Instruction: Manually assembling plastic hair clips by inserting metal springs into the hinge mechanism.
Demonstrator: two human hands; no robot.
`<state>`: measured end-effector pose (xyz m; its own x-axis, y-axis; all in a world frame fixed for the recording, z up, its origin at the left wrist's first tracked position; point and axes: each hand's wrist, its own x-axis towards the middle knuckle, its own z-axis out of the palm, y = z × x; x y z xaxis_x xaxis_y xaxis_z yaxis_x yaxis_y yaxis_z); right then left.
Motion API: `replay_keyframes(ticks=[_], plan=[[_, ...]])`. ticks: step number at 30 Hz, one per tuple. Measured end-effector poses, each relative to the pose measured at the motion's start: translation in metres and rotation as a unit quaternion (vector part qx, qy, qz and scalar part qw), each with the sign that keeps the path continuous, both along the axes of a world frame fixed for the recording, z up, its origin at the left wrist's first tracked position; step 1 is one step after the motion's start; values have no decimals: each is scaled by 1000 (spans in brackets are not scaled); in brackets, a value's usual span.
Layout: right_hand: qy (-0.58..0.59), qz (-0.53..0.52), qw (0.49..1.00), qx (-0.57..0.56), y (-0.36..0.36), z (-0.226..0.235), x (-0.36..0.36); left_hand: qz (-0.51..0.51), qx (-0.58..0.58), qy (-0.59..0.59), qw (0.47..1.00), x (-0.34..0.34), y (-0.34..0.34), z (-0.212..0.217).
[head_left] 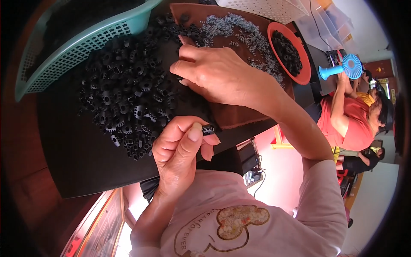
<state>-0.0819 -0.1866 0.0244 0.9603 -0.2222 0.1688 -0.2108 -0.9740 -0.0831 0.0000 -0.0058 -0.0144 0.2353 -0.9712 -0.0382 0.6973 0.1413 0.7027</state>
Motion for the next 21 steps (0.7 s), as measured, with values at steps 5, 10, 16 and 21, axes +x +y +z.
replay_keyframes(ticks=[5, 10, 16, 21], plan=[[1, 7, 1000, -16, 0, 3, 2, 2, 1, -3, 1000, 0, 1, 0], [33, 0, 999, -7, 0, 6, 3, 7, -8, -9, 1000, -2, 0, -2], [-31, 8, 997, 65, 1, -2, 1, 27, -12, -20, 999, -3, -2, -2], [-162, 4, 945, 285, 11, 15, -19, 49, -3, -1, 999, -2, -6, -2]])
